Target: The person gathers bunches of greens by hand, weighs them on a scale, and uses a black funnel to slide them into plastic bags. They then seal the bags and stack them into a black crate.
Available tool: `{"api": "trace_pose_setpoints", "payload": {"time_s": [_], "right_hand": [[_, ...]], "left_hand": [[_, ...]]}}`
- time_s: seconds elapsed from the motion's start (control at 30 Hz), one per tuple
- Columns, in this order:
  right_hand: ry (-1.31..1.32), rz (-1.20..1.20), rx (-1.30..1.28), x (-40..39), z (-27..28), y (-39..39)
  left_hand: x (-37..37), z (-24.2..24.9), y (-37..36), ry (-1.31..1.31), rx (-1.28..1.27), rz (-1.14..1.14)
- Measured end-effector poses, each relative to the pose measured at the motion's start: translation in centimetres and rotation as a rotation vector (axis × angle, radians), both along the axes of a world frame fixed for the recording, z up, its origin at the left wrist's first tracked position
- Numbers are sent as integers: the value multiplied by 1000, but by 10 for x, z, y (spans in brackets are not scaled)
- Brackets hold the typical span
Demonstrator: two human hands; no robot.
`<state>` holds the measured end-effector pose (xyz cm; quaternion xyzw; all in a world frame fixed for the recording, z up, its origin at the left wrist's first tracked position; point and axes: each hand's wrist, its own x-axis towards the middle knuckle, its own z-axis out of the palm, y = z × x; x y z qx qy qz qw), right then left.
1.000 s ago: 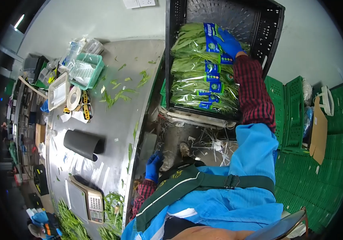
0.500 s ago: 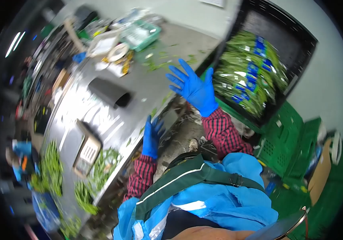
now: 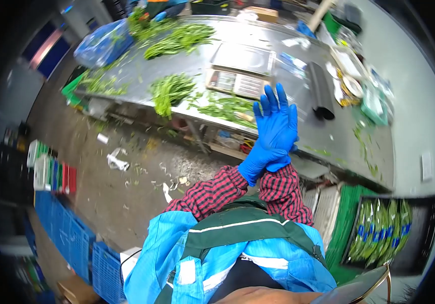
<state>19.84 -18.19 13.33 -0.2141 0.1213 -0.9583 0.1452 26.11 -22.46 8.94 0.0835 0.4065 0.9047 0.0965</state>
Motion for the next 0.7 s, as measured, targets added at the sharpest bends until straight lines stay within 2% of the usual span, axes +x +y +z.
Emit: {"api": "trace_pose_setpoints", "payload": {"time_s": [0.07, 0.13, 0.17, 0.27, 0.33, 0.43, 0.53, 0.63, 0.67, 0.7], "right_hand": [[54, -259, 390, -1, -12, -30], [229, -265, 555, -3, -22, -58], [318, -270, 634, -4, -26, -68], [908, -681, 1101, -18, -28, -91], [755, -572, 1151, -23, -41, -107], [400, -122, 1118, -72, -121, -121], [163, 145, 1226, -95, -150, -145], [125, 375, 1259, -116, -172, -190], [127, 357, 1282, -136, -199, -212], [131, 373, 1344, -142, -204, -234]], "left_hand": [[0, 7, -29, 39, -41, -2], [7, -12, -49, -44, -14, 34], [15, -11, -51, -43, 66, 178], [8, -54, -67, -114, -91, 404], [5, -74, -92, -102, -130, 484], [-3, -108, -156, -236, -188, 601], [10, -141, -227, -428, -191, 856], [26, -151, -285, -570, -198, 1031], [16, -172, -306, -591, -189, 1083], [17, -167, -321, -583, -226, 1123]]}}
